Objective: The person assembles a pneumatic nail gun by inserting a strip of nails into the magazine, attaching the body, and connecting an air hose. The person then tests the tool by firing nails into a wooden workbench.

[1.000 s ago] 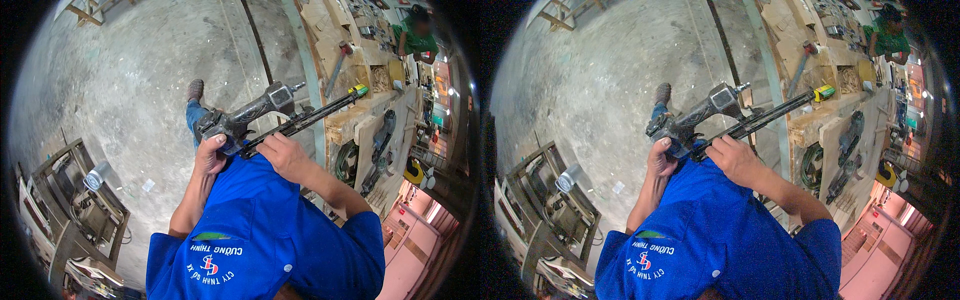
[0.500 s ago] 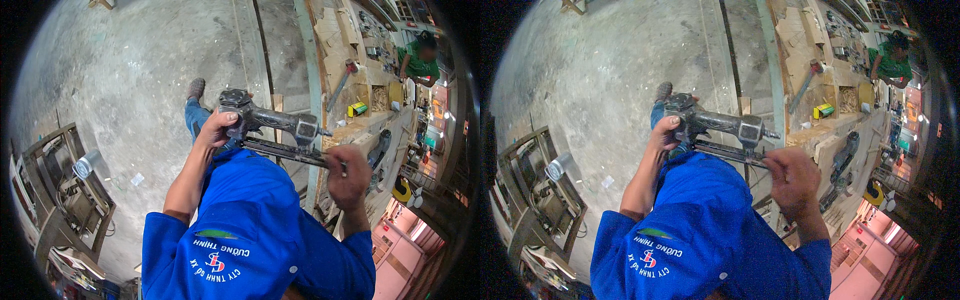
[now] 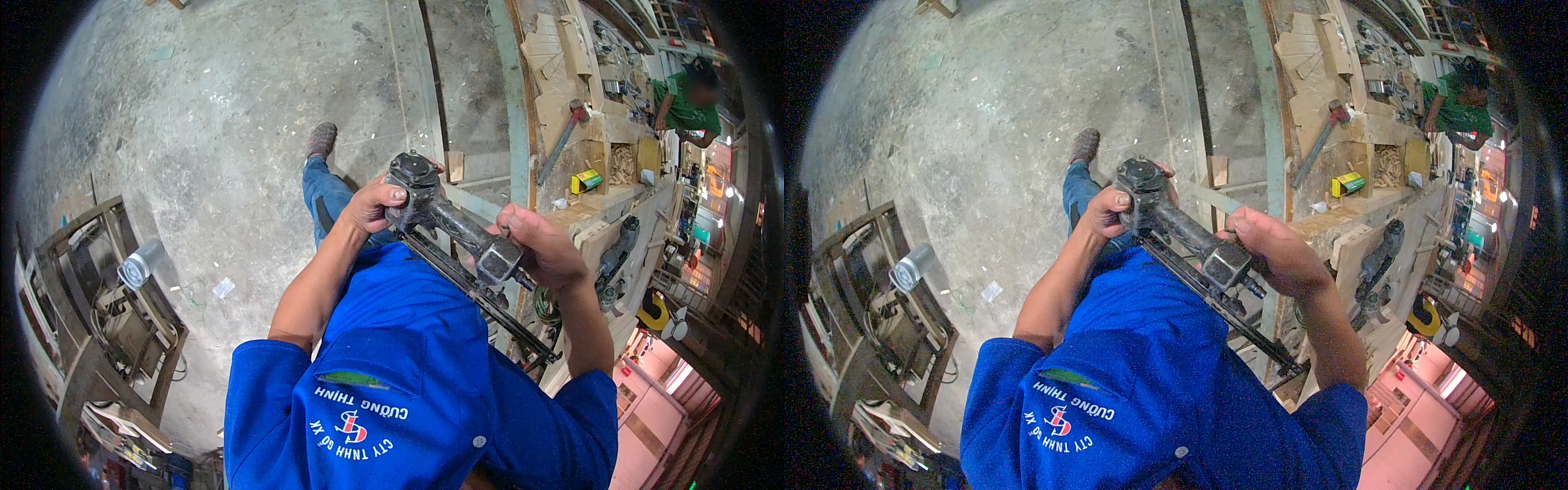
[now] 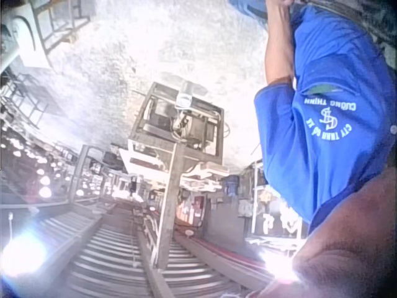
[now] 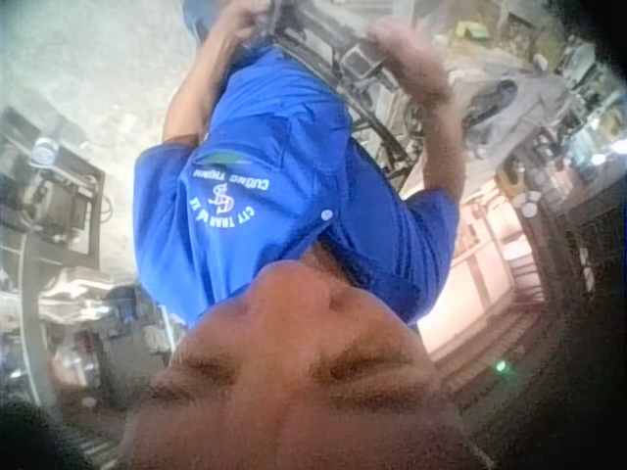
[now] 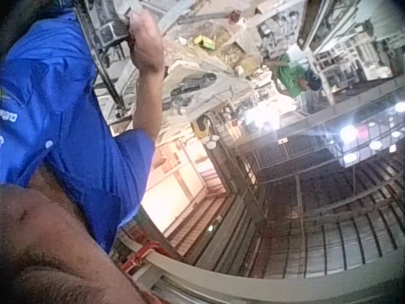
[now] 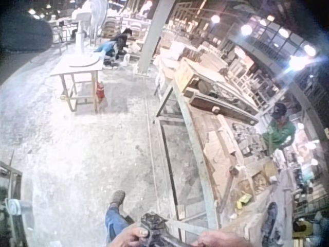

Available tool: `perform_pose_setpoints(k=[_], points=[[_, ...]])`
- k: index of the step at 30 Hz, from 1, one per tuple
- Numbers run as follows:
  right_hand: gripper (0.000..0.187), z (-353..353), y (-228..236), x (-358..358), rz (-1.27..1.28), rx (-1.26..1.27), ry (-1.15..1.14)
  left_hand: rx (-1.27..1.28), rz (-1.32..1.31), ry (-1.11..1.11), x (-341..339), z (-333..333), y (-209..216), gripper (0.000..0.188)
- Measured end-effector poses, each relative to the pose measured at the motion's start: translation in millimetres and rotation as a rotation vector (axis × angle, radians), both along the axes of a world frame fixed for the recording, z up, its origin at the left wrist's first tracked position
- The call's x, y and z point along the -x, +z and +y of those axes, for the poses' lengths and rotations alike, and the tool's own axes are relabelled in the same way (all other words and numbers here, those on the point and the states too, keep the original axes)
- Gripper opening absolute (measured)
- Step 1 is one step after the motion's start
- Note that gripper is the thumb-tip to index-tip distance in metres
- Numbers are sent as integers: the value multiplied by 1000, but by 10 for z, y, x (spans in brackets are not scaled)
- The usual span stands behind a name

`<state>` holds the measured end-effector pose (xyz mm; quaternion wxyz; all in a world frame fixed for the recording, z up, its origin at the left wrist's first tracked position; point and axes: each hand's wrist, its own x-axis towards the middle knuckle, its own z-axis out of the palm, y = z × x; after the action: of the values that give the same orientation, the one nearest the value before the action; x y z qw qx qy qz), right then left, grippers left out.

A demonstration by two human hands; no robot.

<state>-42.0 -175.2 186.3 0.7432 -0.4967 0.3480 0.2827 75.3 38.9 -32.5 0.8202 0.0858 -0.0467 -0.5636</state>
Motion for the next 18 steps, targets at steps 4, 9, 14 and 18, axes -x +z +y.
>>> perform_pose_setpoints(k=[4, 9, 14, 18], points=[[35, 204, -25, -106, 93, -153, -91, 33, 19, -21, -34, -21, 7, 98], [32, 245, -159, -29, 126, -134, -124, 34, -8, -27, -87, -53, -8, 102], [30, 395, -61, -69, 88, -6, -102, 104, -9, -9, -130, -84, -20, 103], [32, 460, -114, -27, -27, 24, -134, 55, -41, 0, -207, -70, 97, 100]])
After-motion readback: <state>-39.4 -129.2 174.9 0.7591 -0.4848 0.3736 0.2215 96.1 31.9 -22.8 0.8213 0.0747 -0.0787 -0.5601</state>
